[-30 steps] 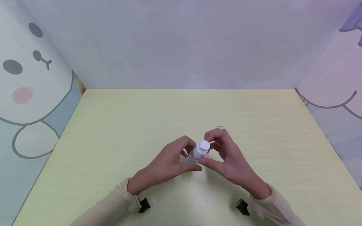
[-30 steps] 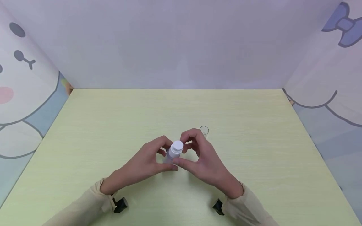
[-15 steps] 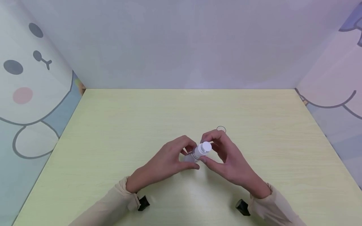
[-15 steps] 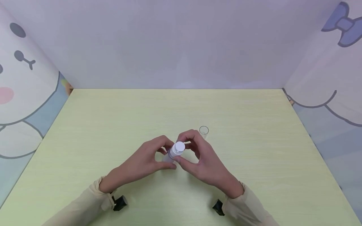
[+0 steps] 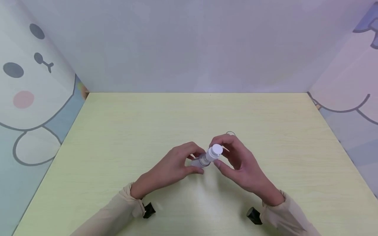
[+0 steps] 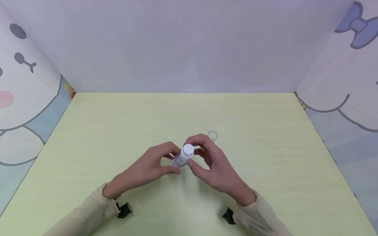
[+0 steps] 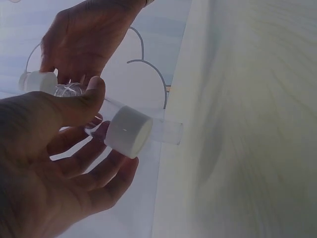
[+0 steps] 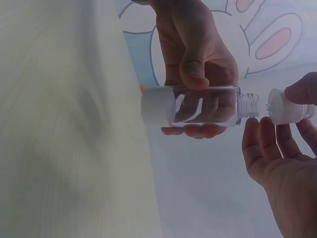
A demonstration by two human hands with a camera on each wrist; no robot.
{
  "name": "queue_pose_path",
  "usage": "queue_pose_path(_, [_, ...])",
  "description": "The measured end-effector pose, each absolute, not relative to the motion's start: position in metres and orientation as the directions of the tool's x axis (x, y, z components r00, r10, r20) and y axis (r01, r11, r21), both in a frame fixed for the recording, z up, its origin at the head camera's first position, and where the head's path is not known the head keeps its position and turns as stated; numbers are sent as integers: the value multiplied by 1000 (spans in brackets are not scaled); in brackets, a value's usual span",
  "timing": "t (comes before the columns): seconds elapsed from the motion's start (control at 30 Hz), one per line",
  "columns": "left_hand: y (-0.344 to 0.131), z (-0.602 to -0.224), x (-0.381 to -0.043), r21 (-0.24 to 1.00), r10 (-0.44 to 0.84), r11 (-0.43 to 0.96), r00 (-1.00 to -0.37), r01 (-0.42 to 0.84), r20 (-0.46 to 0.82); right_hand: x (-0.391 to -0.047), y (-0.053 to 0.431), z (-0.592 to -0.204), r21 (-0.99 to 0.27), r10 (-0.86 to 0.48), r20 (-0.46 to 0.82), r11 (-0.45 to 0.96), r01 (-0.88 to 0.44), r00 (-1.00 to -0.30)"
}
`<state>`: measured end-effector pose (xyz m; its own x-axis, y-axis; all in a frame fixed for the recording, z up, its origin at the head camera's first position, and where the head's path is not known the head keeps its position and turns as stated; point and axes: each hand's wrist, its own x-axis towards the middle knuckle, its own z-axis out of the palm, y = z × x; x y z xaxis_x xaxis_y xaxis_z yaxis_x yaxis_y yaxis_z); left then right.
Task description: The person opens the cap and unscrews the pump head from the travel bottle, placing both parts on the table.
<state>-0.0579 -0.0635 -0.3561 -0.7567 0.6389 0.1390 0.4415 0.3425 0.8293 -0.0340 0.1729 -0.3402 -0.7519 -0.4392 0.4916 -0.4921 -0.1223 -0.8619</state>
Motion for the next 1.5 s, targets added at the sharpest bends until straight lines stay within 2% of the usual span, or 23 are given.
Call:
queue_pose_path(0.37, [-74, -360, -64, 823, 617, 375, -778, 426, 121, -37, 174, -337, -852, -428, 491, -57, -520, -759])
queue_pose_path(0.63, [-82, -349, -67, 835, 572, 384, -812, 394, 120, -37, 176, -339, -813, -436, 455, 151, -562, -776])
queue_pose_path(0.8, [-88, -343, -70, 827, 548, 381, -821, 414, 159, -41, 179, -345, -718, -459, 435, 342, -607, -774])
queue_pose_path(1.0, [-92, -338, -71, 831, 533, 377, -830, 408, 166, -48, 180, -354, -524, -557, 378, 529, -667, -739])
queue_pose_path(1.17, [-93, -336, -72, 837, 532, 372, -831, 402, 163, -54, 178, -359, -398, -609, 338, 598, -695, -717])
queue_pose_path(1.5, [-94, -333, -70, 825, 520, 391, -837, 409, 168, -68, 169, -361, -226, -650, 221, 691, -687, -727])
